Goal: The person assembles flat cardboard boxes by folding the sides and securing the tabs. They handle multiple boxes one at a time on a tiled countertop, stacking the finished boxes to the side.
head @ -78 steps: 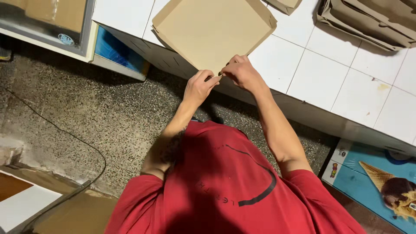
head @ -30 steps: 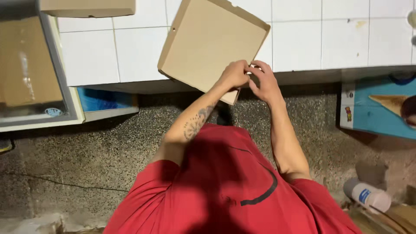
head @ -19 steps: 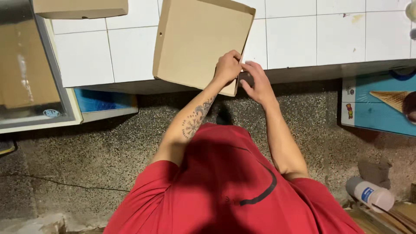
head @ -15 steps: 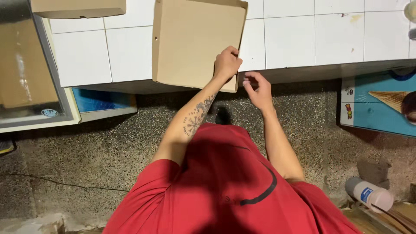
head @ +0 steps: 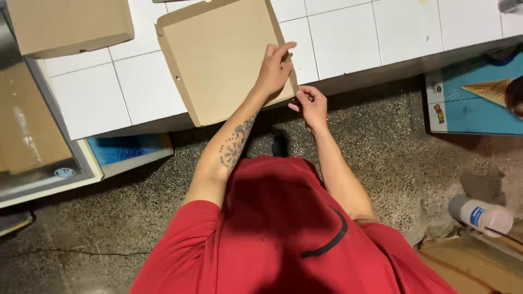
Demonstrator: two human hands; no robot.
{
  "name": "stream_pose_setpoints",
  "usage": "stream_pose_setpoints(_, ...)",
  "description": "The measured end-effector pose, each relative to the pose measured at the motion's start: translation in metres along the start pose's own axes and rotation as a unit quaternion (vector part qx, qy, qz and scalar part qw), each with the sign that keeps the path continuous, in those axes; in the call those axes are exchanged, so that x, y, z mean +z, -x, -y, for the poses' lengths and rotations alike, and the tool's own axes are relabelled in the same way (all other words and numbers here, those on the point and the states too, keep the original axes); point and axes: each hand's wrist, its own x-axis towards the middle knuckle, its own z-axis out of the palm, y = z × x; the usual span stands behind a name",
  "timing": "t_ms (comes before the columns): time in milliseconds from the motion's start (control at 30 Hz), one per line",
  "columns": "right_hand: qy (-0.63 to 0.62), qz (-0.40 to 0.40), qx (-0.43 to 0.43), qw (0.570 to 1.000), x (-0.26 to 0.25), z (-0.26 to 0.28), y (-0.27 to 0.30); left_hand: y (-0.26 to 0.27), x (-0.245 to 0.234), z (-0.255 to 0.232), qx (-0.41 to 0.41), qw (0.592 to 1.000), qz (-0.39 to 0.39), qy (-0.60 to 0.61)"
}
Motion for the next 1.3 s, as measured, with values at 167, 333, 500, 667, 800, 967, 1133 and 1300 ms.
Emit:
stream_pose_setpoints(167, 0.021, -0.007, -0.018, 1.000, 0.003, 0.004, -0.006, 0.004, -0.025, -0.020, 0.130, 0.970, 0.185, -0.085)
stream_pose_setpoints(333, 0.025, -0.044, -0.006, 0.999, 0.016, 0.015, -0.002, -0.018, -0.018, -0.008, 0.166, 0.939, 0.235, -0.190)
stream_pose_setpoints(500, 0.042, -0.089, 0.006, 0.995, 0.029, 0.018, -0.004, -0.030, -0.022, -0.028, 0.166, 0.903, 0.304, -0.254)
stream_pose_setpoints(667, 0.067, -0.134, -0.009, 0.989, 0.044, 0.026, 0.004, -0.034, -0.034, -0.044, 0.177, 0.896, 0.324, -0.245)
stream_pose_setpoints(800, 0.089, -0.175, -0.016, 0.981, 0.054, 0.024, 0.004, -0.046, -0.024, -0.006, 0.212, 0.889, 0.350, -0.205)
stream_pose_setpoints(967, 0.109, -0.222, -0.009, 0.969, 0.065, 0.023, -0.001, -0.047, -0.028, -0.001, 0.235, 0.896, 0.333, -0.176)
stream_pose_setpoints(1133, 0.109, -0.232, -0.019, 0.966, 0.071, 0.025, 0.005, -0.050, -0.030, 0.002, 0.238, 0.899, 0.332, -0.158)
stream_pose_setpoints(1300, 0.085, -0.262, -0.010, 0.961, 0.069, 0.015, 0.008, -0.050, -0.031, 0.004, 0.232, 0.902, 0.336, -0.145)
